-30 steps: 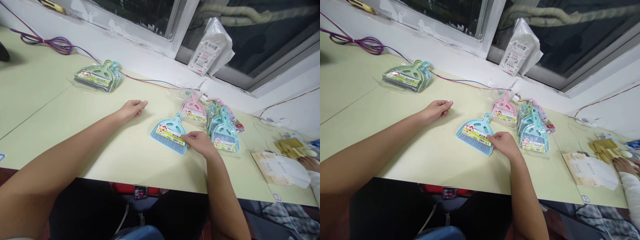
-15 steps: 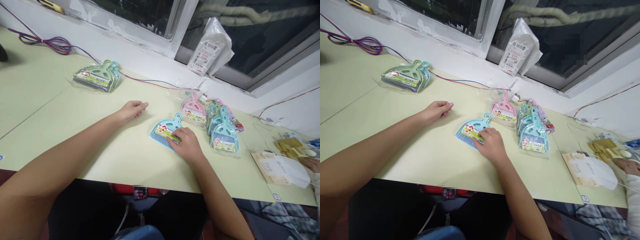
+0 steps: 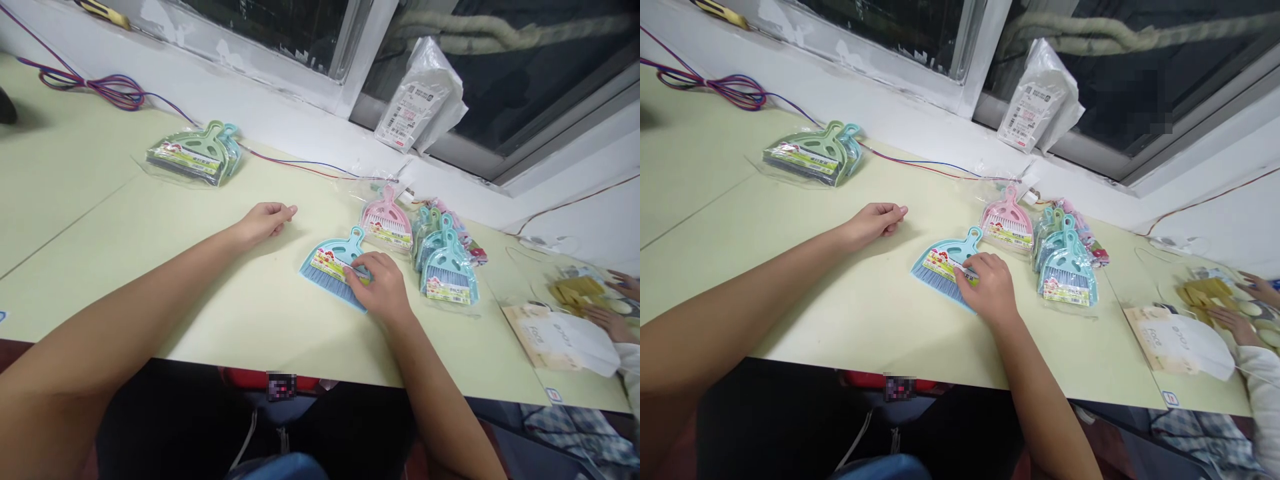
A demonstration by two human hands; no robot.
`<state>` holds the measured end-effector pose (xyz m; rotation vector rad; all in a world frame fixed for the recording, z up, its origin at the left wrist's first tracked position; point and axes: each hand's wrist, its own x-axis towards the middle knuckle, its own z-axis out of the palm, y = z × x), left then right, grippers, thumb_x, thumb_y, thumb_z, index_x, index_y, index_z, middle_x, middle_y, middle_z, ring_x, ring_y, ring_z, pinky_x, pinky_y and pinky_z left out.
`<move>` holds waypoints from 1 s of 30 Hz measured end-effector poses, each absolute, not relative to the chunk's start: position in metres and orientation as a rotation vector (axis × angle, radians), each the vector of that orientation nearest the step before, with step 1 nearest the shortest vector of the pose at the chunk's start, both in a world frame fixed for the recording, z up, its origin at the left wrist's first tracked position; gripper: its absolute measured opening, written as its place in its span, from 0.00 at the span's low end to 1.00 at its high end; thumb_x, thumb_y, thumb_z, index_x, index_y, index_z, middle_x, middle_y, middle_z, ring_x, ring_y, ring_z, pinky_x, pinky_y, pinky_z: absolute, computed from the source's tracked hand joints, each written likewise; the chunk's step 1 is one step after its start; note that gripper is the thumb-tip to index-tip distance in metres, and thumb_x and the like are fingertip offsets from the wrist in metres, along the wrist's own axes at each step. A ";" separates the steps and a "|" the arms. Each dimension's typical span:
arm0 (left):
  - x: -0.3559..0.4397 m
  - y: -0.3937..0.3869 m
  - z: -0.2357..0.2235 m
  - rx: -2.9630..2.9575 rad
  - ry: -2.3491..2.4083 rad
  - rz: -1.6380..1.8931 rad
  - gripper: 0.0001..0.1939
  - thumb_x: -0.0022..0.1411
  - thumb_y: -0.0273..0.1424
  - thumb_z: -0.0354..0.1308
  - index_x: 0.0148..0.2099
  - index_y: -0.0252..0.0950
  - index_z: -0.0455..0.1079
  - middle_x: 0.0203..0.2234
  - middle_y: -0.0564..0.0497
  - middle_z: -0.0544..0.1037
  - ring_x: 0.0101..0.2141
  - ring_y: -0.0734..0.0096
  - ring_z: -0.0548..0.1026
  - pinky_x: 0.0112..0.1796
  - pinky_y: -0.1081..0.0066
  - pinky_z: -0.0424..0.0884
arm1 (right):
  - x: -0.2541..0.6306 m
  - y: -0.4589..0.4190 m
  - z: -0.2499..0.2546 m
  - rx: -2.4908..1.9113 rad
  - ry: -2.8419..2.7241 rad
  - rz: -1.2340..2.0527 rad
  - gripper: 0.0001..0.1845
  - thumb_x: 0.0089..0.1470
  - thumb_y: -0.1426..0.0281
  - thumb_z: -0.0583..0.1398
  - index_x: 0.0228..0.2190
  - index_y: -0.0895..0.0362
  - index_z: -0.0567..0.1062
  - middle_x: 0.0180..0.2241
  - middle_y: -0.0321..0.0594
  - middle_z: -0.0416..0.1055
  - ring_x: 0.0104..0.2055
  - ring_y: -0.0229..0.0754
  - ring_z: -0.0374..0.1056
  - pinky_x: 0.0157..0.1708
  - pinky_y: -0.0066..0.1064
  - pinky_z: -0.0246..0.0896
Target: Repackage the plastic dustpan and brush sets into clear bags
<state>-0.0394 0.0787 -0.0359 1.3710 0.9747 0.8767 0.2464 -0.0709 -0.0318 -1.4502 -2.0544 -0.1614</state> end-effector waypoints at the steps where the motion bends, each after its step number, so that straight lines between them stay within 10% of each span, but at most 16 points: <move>1: -0.039 0.079 -0.036 1.380 0.978 0.877 0.23 0.66 0.49 0.67 0.31 0.35 0.70 0.19 0.55 0.64 0.22 0.75 0.60 0.27 0.71 0.55 | 0.247 -0.071 -0.032 -1.445 -2.059 -0.146 0.06 0.65 0.64 0.64 0.36 0.53 0.78 0.36 0.43 0.81 0.41 0.51 0.76 0.45 0.46 0.69; 9: -0.038 0.077 -0.035 1.474 0.961 0.850 0.24 0.62 0.51 0.68 0.32 0.36 0.68 0.19 0.56 0.65 0.22 0.75 0.61 0.28 0.70 0.56 | 0.258 -0.067 -0.029 -1.552 -1.902 -0.048 0.07 0.64 0.62 0.63 0.38 0.52 0.77 0.38 0.43 0.79 0.40 0.51 0.75 0.45 0.47 0.72; 14: -0.035 0.074 -0.037 1.596 0.877 0.814 0.24 0.55 0.51 0.73 0.36 0.35 0.73 0.28 0.52 0.73 0.29 0.72 0.67 0.32 0.69 0.62 | 0.258 -0.068 -0.031 -1.487 -2.089 -0.009 0.23 0.55 0.59 0.71 0.50 0.53 0.77 0.55 0.52 0.76 0.60 0.61 0.72 0.61 0.56 0.67; 30: -0.034 0.076 -0.038 1.610 0.871 0.810 0.24 0.53 0.51 0.73 0.34 0.35 0.75 0.28 0.52 0.74 0.29 0.72 0.68 0.31 0.69 0.62 | 0.247 -0.066 -0.039 -1.437 -2.095 -0.082 0.14 0.57 0.61 0.70 0.43 0.52 0.79 0.52 0.50 0.80 0.56 0.58 0.76 0.59 0.55 0.68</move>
